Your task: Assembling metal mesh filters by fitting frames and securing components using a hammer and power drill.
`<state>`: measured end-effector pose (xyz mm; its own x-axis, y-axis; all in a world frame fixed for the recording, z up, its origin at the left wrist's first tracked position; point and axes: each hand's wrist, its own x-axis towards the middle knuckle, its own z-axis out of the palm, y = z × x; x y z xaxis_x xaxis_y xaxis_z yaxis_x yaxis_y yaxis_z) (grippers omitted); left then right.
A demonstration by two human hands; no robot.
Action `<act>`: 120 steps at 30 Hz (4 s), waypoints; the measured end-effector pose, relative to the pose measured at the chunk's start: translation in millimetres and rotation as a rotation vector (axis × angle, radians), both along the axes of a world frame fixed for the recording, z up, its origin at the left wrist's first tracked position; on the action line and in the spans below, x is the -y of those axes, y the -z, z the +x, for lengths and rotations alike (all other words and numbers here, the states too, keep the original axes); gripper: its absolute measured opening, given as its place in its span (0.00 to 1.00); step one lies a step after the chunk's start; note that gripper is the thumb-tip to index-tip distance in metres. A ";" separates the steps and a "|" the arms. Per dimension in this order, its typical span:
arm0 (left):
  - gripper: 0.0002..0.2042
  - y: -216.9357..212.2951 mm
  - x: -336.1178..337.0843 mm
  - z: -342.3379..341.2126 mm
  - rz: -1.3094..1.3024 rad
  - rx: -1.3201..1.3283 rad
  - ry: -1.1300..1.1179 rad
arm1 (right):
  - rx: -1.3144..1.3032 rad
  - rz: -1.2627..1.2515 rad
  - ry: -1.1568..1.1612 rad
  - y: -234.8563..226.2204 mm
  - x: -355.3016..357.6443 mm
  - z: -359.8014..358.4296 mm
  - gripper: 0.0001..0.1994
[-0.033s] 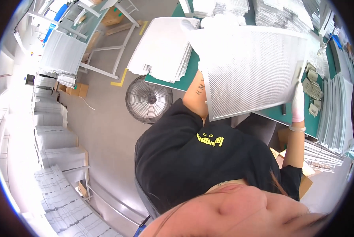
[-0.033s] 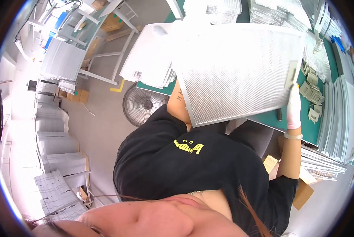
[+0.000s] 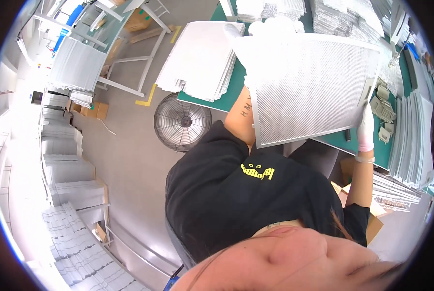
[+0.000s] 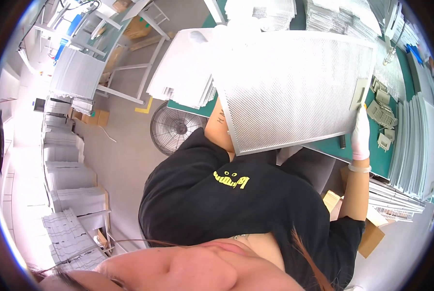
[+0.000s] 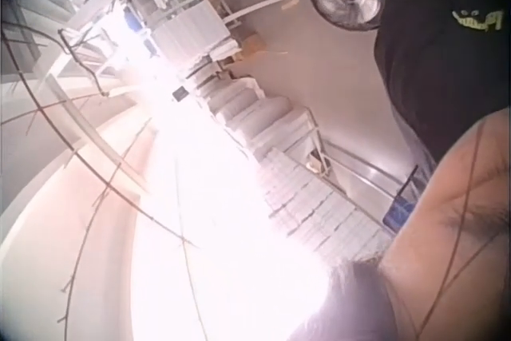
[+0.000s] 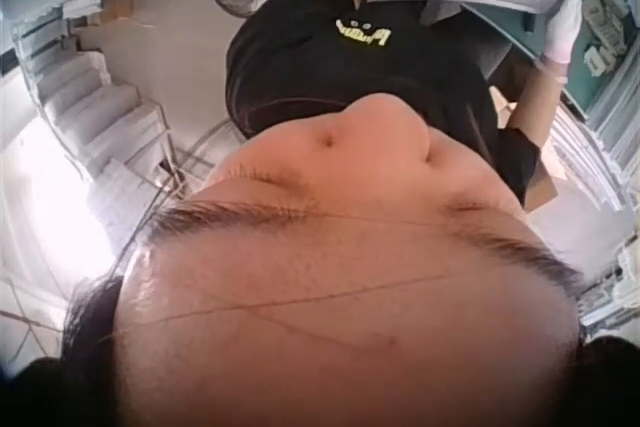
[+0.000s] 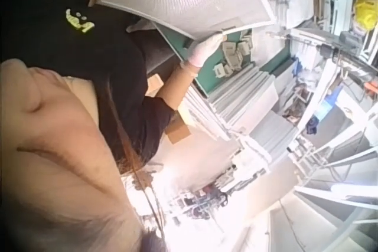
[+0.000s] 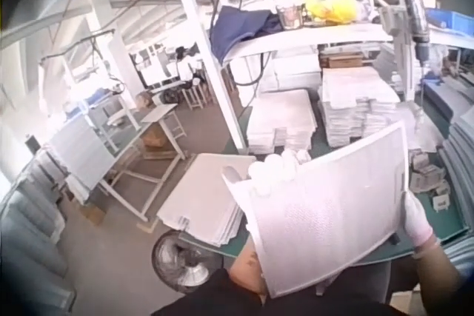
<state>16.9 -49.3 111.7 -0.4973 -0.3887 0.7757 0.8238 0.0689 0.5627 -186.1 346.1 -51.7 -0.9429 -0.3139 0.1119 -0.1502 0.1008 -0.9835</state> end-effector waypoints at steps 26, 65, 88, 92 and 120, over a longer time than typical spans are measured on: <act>0.46 82.9 81.1 85.0 -0.921 1.871 -1.050 | -0.404 0.350 0.935 -144.5 -384.9 91.9 0.19; 0.19 51.2 17.3 -125.5 -1.386 0.849 -0.567 | -0.720 0.882 -0.372 2.8 126.9 61.3 0.24; 0.35 1.9 264.0 -323.0 -1.210 1.336 -1.142 | -0.677 0.692 -0.383 -0.5 145.6 48.0 0.22; 0.27 -17.1 277.6 -322.2 -1.011 1.474 -0.877 | -0.676 0.699 -0.348 0.5 140.1 45.2 0.22; 0.24 158.2 -63.6 61.4 0.007 1.015 -0.387 | -0.269 0.501 -0.057 -45.0 93.4 104.3 0.42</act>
<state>78.2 14.2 -46.5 -0.7483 -0.6597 0.0692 -0.1028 0.2184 0.9704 -81.8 252.7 -6.7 -0.8817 -0.4401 0.1700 -0.4076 0.5290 -0.7443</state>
